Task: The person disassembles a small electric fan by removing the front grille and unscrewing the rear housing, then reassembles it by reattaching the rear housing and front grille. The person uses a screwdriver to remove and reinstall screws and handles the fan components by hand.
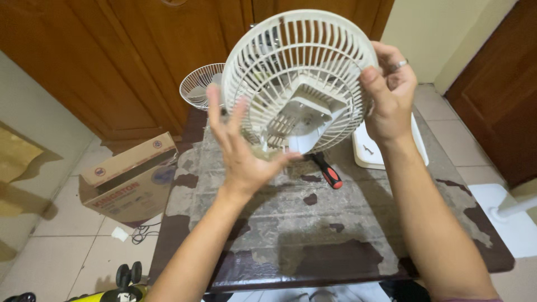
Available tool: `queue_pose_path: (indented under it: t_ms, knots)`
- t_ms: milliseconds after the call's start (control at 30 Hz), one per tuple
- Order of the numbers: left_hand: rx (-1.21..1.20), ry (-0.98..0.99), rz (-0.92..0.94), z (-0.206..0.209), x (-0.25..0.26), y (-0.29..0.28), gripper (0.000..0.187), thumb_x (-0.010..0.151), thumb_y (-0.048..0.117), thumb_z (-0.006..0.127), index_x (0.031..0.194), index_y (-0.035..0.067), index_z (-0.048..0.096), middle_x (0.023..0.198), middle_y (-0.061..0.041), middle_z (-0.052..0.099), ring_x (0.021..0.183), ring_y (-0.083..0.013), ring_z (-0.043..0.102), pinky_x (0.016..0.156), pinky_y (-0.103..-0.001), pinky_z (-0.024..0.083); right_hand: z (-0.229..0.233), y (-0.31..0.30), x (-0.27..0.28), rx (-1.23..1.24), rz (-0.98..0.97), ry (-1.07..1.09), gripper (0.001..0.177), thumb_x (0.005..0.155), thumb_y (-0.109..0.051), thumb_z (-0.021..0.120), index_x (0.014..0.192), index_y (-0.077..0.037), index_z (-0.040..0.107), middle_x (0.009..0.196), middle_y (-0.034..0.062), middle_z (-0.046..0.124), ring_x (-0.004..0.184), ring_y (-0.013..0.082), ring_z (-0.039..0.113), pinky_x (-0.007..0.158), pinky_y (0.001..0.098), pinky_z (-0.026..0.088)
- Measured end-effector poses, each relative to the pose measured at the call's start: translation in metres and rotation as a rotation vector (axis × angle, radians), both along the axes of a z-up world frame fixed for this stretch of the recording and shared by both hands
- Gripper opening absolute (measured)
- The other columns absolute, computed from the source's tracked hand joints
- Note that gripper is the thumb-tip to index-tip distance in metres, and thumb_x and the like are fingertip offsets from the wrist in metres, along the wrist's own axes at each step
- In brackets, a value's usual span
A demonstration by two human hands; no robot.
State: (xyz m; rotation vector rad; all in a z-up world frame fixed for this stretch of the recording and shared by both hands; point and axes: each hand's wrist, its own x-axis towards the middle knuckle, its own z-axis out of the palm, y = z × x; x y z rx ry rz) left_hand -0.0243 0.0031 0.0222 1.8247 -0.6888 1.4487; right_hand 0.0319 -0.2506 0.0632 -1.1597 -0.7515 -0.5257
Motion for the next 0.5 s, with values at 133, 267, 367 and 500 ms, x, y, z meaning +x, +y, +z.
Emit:
queue_pose_path:
  t_ms: [133,267,367,500]
  knots:
    - [-0.143,0.231,-0.051,0.002,0.006,0.023,0.097,0.09,0.029,0.083,0.164,0.009,0.024,0.169,-0.023,0.03,0.156,-0.0347,0.032,0.137,-0.047,0.027,0.007,0.016,0.011,-0.049,0.082,-0.004,0.055,0.102,-0.027,0.08,0.14,0.005,0.057,0.127,0.0131,0.067,0.113,0.015,0.066,0.104,0.03,0.053]
    - [-0.37,0.328,-0.481,0.004,0.011,0.035,0.085,0.094,0.02,0.077,0.162,0.003,0.028,0.16,-0.021,0.043,0.15,-0.0348,0.045,0.132,-0.045,0.035,0.017,0.015,-0.003,0.087,0.354,0.154,0.058,0.094,-0.037,0.075,0.132,0.003,0.058,0.123,0.0161,0.068,0.11,0.0219,0.07,0.1,0.0374,0.058]
    - [-0.476,0.436,-0.857,0.004,0.01,0.041,0.081,0.098,0.025,0.074,0.161,0.0,0.03,0.157,-0.022,0.046,0.148,-0.0356,0.048,0.131,-0.046,0.036,0.019,0.024,-0.009,-0.004,0.248,0.218,0.058,0.099,-0.04,0.066,0.138,0.002,0.055,0.129,0.016,0.068,0.114,0.0248,0.071,0.103,0.0407,0.059]
    - [-0.517,0.812,-1.268,0.001,0.0,0.041,0.082,0.099,0.03,0.072,0.161,0.0,0.029,0.158,-0.022,0.044,0.148,-0.0351,0.046,0.131,-0.046,0.035,0.006,0.054,-0.017,-0.387,0.162,0.007,0.068,0.102,-0.027,0.072,0.157,-0.002,0.04,0.149,0.0122,0.055,0.137,0.0243,0.056,0.117,0.0415,0.047]
